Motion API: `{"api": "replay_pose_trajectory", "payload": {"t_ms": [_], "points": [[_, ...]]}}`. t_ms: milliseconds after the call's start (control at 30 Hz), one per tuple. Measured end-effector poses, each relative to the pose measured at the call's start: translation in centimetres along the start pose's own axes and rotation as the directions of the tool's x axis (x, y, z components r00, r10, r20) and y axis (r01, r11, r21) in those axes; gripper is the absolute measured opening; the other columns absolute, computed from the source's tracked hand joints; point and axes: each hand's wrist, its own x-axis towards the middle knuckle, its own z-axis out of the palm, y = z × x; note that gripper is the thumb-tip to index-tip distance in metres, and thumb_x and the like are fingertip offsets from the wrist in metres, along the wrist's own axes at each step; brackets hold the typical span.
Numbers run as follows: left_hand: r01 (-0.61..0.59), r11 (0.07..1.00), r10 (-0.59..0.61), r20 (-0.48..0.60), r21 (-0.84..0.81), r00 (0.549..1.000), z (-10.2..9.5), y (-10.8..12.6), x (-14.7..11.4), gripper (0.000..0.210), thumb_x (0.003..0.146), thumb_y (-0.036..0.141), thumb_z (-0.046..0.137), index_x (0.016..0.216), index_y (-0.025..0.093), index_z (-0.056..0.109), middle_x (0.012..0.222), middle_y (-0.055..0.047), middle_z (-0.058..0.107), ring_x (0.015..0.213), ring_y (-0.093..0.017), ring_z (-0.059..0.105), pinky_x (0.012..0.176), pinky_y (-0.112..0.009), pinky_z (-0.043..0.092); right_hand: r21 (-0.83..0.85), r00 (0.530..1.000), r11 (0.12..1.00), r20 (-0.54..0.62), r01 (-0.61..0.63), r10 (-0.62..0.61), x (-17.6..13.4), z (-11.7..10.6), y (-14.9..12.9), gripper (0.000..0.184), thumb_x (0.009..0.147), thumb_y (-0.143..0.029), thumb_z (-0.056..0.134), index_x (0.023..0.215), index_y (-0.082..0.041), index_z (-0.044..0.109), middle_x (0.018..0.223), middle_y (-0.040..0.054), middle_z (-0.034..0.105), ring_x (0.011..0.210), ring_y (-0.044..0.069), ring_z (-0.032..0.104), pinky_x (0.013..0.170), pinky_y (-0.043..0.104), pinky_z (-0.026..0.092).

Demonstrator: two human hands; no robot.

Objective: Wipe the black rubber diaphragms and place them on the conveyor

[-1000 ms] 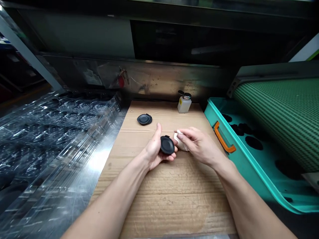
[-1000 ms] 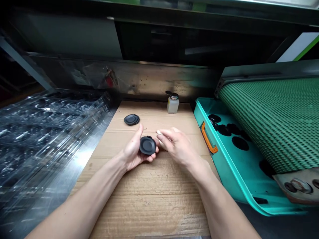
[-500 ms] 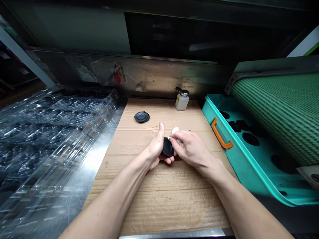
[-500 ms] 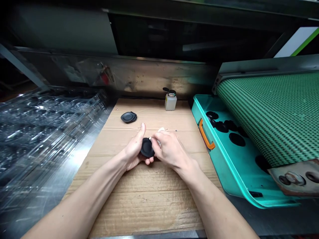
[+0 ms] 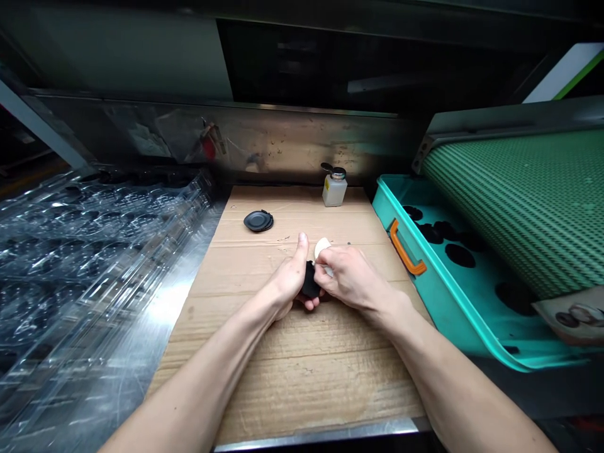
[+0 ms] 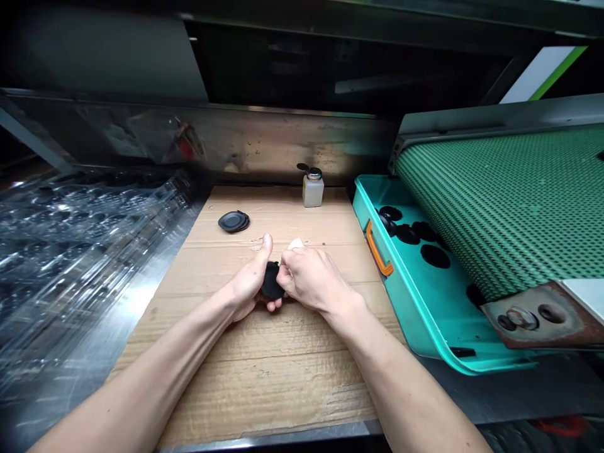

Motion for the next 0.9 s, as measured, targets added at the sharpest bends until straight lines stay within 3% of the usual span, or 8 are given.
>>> {"api": "replay_pose_trajectory", "payload": {"t_ms": [400,533,633,700,767,833,900], "points": [[-0.016,0.999,0.016,-0.008,-0.029,1.0,0.1,-0.2,-0.1,0.086,0.072,0.088,0.024,0.063,0.012,0.064,0.05,-0.008,0.057,0.038,-0.015,0.054,0.034,-0.024,0.039,0.05,0.997,0.996,0.003,-0.071,0.071,0.1,-0.5,-0.6,0.014,0.083,-0.018,0.05,0.07,-0.018,0.057,0.067,0.0,0.059,0.059,0.01,0.047,0.061,0.023,0.033],[0.053,0.98,-0.041,0.063,-0.193,0.997,-1.0,0.4,-0.1,0.085,0.077,0.084,0.023,0.07,0.01,0.064,0.057,-0.011,0.061,0.04,-0.014,0.054,0.034,-0.022,0.04,0.063,0.991,0.99,0.045,-0.129,0.126,-0.1,-1.8,-0.2,0.018,0.085,-0.022,0.049,0.074,-0.019,0.063,0.065,-0.001,0.062,0.059,0.011,0.051,0.059,0.023,0.033],[0.165,0.863,-0.118,0.127,-0.478,0.985,-2.8,1.1,0.0,0.086,0.083,0.079,0.018,0.084,0.006,0.064,0.064,-0.013,0.062,0.044,-0.012,0.054,0.035,-0.019,0.041,-0.069,0.959,0.957,-0.059,-0.282,0.278,-0.6,-3.1,1.4,0.027,0.09,-0.029,0.045,0.079,-0.02,0.067,0.072,0.0025,0.066,0.064,0.015,0.056,0.06,0.026,0.034],[0.24,0.748,-0.142,0.204,-0.618,0.969,-4.0,1.3,0.1,0.086,0.084,0.077,0.017,0.09,0.004,0.062,0.066,-0.013,0.061,0.046,-0.011,0.053,0.035,-0.017,0.042,-0.238,0.893,0.861,-0.116,-0.449,0.434,-0.8,-3.5,2.6,0.028,0.09,-0.031,0.045,0.087,-0.019,0.07,0.075,0.0065,0.067,0.069,0.02,0.058,0.062,0.029,0.036],[0.285,0.672,-0.131,0.269,-0.684,0.954,-4.8,1.3,0.2,0.085,0.084,0.077,0.018,0.093,0.004,0.06,0.068,-0.013,0.06,0.047,-0.011,0.053,0.036,-0.017,0.043,-0.366,0.854,0.776,-0.136,-0.514,0.502,-0.9,-3.3,3.2,0.029,0.089,-0.031,0.045,0.101,-0.019,0.069,0.083,0.0101,0.068,0.079,0.025,0.06,0.065,0.032,0.038],[0.295,0.642,-0.122,0.286,-0.708,0.95,-5.1,1.2,0.2,0.083,0.084,0.076,0.019,0.095,0.004,0.059,0.069,-0.013,0.06,0.048,-0.011,0.053,0.037,-0.017,0.044,-0.392,0.877,0.787,-0.15,-0.477,0.457,-0.7,-2.6,3.0,0.033,0.091,-0.033,0.045,0.114,-0.019,0.064,0.097,0.0127,0.066,0.092,0.028,0.059,0.073,0.035,0.04],[0.288,0.638,-0.125,0.273,-0.714,0.954,-5.1,1.2,0.2,0.082,0.085,0.075,0.019,0.097,0.004,0.059,0.069,-0.013,0.06,0.048,-0.011,0.053,0.036,-0.017,0.044,-0.324,0.916,0.857,-0.129,-0.401,0.38,-0.5,-1.6,2.1,0.038,0.095,-0.042,0.042,0.119,-0.02,0.061,0.104,0.0127,0.064,0.099,0.028,0.057,0.079,0.036,0.041]]}}
